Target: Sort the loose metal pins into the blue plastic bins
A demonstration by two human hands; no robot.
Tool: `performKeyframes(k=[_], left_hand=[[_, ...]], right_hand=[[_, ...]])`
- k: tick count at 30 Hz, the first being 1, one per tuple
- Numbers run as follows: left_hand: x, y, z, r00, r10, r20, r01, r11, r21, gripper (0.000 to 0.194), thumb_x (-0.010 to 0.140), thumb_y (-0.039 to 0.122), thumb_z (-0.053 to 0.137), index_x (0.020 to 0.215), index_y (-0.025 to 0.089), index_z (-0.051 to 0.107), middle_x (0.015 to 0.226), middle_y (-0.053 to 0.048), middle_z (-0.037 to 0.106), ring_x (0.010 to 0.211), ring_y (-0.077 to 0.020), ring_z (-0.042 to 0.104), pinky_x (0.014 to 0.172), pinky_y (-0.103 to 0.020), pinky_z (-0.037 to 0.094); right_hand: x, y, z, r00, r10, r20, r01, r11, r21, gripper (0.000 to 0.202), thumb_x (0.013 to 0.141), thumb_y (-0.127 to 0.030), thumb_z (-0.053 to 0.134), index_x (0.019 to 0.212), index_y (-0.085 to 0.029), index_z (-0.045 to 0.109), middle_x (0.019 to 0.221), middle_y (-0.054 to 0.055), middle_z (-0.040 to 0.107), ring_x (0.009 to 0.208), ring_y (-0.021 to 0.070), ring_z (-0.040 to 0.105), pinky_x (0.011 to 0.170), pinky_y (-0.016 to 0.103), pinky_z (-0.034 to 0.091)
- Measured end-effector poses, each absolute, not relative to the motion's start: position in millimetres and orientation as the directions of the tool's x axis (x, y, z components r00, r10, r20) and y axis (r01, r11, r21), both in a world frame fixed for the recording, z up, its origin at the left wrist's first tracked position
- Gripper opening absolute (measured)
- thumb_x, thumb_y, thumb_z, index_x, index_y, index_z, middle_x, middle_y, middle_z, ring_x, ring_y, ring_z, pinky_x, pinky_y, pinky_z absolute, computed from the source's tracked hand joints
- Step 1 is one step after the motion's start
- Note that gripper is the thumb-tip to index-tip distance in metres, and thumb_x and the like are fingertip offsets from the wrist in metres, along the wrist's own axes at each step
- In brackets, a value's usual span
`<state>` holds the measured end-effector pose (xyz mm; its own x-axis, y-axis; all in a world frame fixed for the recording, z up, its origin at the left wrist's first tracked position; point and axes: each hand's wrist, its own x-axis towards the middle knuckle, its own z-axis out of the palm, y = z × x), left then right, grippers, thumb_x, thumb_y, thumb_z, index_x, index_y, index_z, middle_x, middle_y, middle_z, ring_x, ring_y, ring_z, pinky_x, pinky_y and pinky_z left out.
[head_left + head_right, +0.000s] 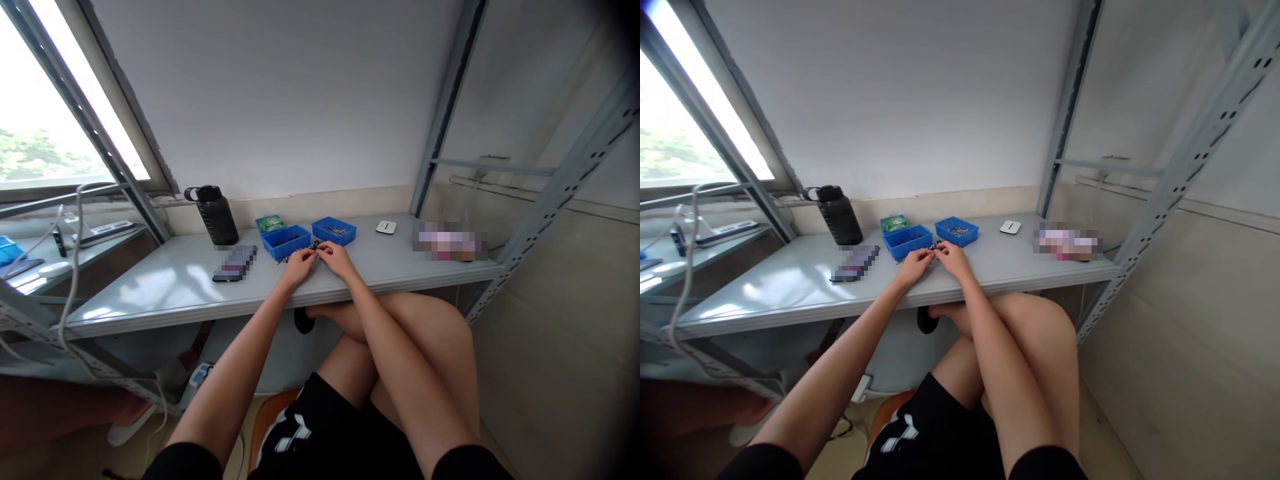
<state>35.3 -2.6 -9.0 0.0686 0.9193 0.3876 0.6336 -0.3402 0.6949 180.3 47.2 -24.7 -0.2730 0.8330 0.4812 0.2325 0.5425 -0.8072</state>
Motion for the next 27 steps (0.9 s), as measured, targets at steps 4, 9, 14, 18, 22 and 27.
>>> performKeyframes(k=[4,9,14,18,22,27], left_hand=[[35.8,-3.7,-7.9,0.064,0.921,0.384,0.643,-0.332,0.690,0.026,0.092,0.033,0.055,0.108,0.014,0.060,0.107,-0.007,0.063,0.092,-0.0193,0.063,0.081,-0.039,0.053],[36.6,-6.0,-6.6,0.071,0.926,0.370,0.651,-0.324,0.686,0.026,0.092,0.033,0.056,0.109,0.014,0.060,0.108,-0.007,0.063,0.093,-0.0198,0.062,0.081,-0.040,0.053],[36.9,-5.3,-7.3,0.061,0.933,0.356,0.646,-0.308,0.698,0.026,0.091,0.033,0.056,0.108,0.014,0.061,0.107,-0.007,0.063,0.092,-0.0195,0.062,0.080,-0.039,0.054],[35.1,-1.7,-10.7,0.024,0.937,0.349,0.624,-0.287,0.727,0.026,0.091,0.033,0.057,0.108,0.014,0.061,0.106,-0.007,0.063,0.091,-0.0192,0.063,0.079,-0.038,0.054],[31.9,3.3,-15.9,-0.041,0.940,0.339,0.584,-0.253,0.771,0.027,0.092,0.033,0.056,0.110,0.014,0.059,0.108,-0.007,0.063,0.091,-0.0189,0.062,0.079,-0.038,0.054],[30.4,6.5,-18.0,-0.100,0.940,0.327,0.541,-0.225,0.810,0.027,0.092,0.033,0.055,0.111,0.014,0.059,0.108,-0.008,0.062,0.092,-0.0190,0.062,0.079,-0.039,0.054]], right_hand=[[179.7,47.3,-24.5,-0.273,0.834,0.480,0.221,0.540,-0.812,0.023,0.080,-0.033,0.057,0.096,-0.019,0.066,0.073,0.002,0.068,0.069,0.0165,0.062,0.068,0.028,0.047],[178.5,47.0,-24.1,-0.255,0.837,0.484,0.203,0.536,-0.820,0.023,0.083,-0.036,0.054,0.094,-0.019,0.065,0.072,0.001,0.067,0.067,0.0152,0.062,0.070,0.028,0.047],[178.4,46.6,-23.9,-0.252,0.838,0.484,0.195,0.534,-0.823,0.019,0.084,-0.035,0.051,0.083,-0.020,0.063,0.069,0.000,0.066,0.064,0.0147,0.061,0.067,0.027,0.047],[179.2,45.4,-23.1,-0.245,0.848,0.470,0.206,0.519,-0.829,0.017,0.083,-0.033,0.050,0.078,-0.020,0.060,0.066,0.000,0.065,0.062,0.0147,0.060,0.066,0.027,0.047],[180.3,44.0,-22.1,-0.243,0.857,0.454,0.225,0.505,-0.833,0.016,0.082,-0.031,0.049,0.074,-0.020,0.058,0.066,0.000,0.065,0.063,0.0148,0.060,0.066,0.027,0.046],[180.8,44.1,-22.4,-0.255,0.857,0.448,0.243,0.506,-0.828,0.015,0.081,-0.030,0.050,0.071,-0.020,0.056,0.065,-0.001,0.065,0.063,0.0149,0.060,0.066,0.026,0.045]])
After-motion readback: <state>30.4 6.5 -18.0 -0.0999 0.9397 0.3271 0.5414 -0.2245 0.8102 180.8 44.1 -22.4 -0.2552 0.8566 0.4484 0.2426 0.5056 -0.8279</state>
